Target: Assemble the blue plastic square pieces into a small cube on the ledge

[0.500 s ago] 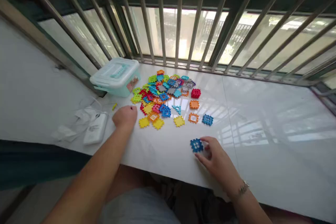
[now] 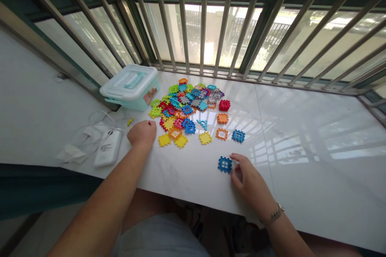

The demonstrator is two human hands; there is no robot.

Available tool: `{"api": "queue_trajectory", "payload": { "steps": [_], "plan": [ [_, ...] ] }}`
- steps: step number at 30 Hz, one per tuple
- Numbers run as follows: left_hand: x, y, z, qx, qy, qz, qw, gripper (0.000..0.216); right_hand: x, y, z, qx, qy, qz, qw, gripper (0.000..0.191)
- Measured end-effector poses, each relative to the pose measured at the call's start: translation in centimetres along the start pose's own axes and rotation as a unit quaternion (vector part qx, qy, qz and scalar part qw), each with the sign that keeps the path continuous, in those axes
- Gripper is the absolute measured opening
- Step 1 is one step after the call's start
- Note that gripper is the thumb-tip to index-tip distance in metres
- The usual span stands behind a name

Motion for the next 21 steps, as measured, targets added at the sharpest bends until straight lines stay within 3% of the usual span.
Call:
{"api": "queue_trajectory", "payload": {
  "steps": [14,21],
  "plan": [
    [0.2,0.1,-0.2,0.006,0.005,0.003,1.000,0.059,0.4,0.0,-0.7,-0.030,0.010,0.007,0.999,0.045],
    [0.2,0.3,-0.3,0.008,0.013,0.010,1.000,0.059,3.1,-2.7,1.3,-0.029,-0.014,-0.018,0.999,0.046]
  ]
}}
Point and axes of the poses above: each hand's wrist, its own x-axis towards the middle knuckle, its own z-axis out of the back of the hand, y = z × x, the point moved 10 cm from there along x, towards the middle knuckle, and after that the axes turned 15 degrees about -y, right-handed, at the moved point
